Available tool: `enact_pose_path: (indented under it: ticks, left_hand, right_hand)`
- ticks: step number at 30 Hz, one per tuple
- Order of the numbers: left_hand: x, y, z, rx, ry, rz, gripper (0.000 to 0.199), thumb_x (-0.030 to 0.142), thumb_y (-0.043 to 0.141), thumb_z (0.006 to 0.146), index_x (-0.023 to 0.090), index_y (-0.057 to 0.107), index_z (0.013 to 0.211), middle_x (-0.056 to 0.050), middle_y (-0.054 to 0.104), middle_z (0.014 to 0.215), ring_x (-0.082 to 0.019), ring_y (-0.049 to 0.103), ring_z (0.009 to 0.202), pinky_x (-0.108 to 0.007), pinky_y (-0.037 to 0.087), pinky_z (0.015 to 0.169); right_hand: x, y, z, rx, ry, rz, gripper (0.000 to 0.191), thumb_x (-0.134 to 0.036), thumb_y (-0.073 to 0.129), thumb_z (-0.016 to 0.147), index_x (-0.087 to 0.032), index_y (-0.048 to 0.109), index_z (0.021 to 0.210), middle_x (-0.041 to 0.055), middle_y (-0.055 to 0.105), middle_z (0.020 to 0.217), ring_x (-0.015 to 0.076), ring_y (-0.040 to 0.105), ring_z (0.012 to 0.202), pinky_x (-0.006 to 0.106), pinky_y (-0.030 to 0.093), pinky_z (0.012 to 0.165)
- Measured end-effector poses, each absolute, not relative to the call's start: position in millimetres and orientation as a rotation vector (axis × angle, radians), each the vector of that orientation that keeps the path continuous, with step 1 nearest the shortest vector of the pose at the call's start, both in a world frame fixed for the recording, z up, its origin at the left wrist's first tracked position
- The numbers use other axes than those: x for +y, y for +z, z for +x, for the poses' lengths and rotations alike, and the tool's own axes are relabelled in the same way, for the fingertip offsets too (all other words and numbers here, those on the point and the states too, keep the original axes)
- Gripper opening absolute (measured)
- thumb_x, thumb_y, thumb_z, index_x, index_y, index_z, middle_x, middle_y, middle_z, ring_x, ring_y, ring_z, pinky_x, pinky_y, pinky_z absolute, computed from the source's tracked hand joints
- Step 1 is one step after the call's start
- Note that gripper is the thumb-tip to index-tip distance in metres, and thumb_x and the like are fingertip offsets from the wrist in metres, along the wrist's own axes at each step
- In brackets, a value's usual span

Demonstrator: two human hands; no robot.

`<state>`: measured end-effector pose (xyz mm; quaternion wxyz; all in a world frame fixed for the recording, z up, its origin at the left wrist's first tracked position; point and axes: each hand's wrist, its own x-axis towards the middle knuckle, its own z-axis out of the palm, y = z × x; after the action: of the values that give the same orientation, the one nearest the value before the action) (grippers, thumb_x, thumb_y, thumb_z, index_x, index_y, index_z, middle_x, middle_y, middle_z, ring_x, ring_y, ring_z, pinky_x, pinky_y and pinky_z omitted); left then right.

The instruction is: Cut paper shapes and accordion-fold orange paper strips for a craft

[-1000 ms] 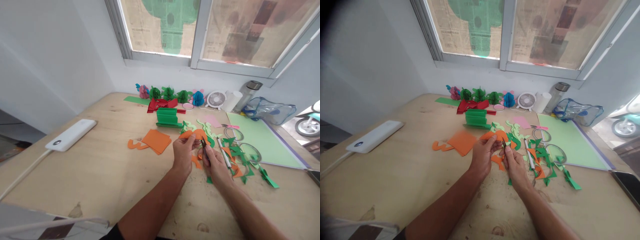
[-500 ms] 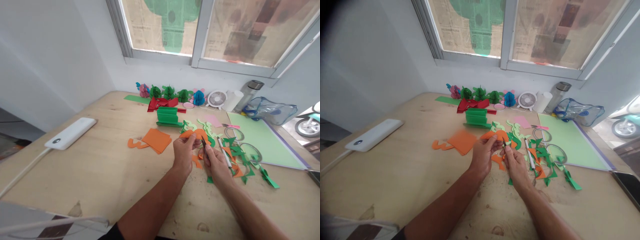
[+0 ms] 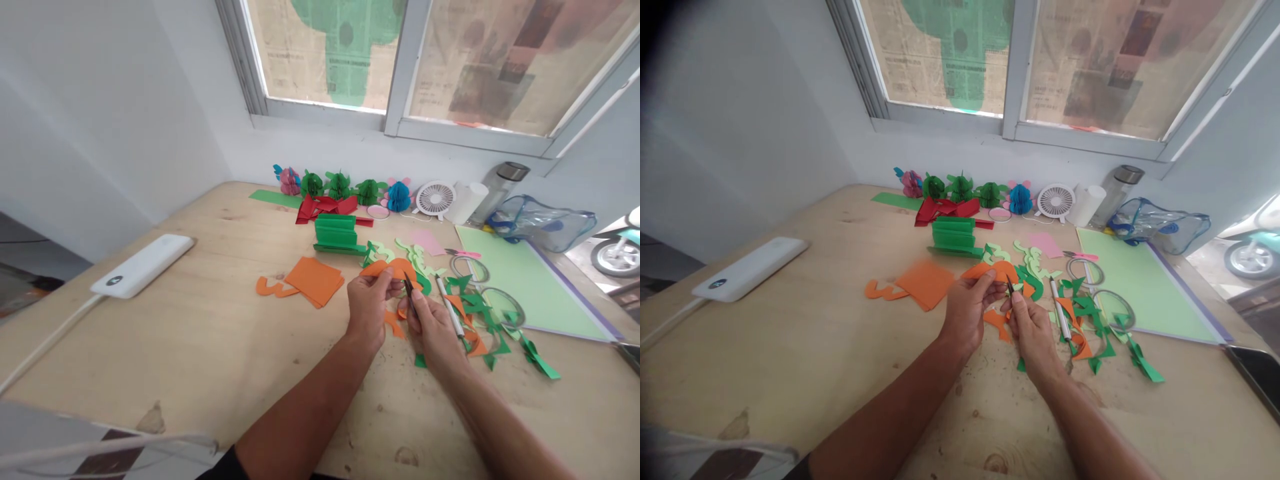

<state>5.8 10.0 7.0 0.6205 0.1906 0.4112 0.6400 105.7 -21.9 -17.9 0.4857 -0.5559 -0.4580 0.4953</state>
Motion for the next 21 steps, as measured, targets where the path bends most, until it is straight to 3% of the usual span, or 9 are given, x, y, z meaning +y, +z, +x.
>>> enact_pose_path:
  ticks: [21]
  left_hand:
    - [9.9,7.5,4.9,0.944,1.468,0.424,0.025,0.034,0.077,0.058,0.012,0.066,0.061,-0.004,0.064,0.054,-0.012,0.062,0.052,-0.024,0.051,0.060]
  right_hand:
    - [-21.4,-19.5,106.1,-1.073,1.241,-1.370,0.049,-0.067,0.052,0.080,-0.019,0.054,0.073,-0.0099,0.027,0.044,0.0062,0.019,0.038,0.022,0.014,0.037]
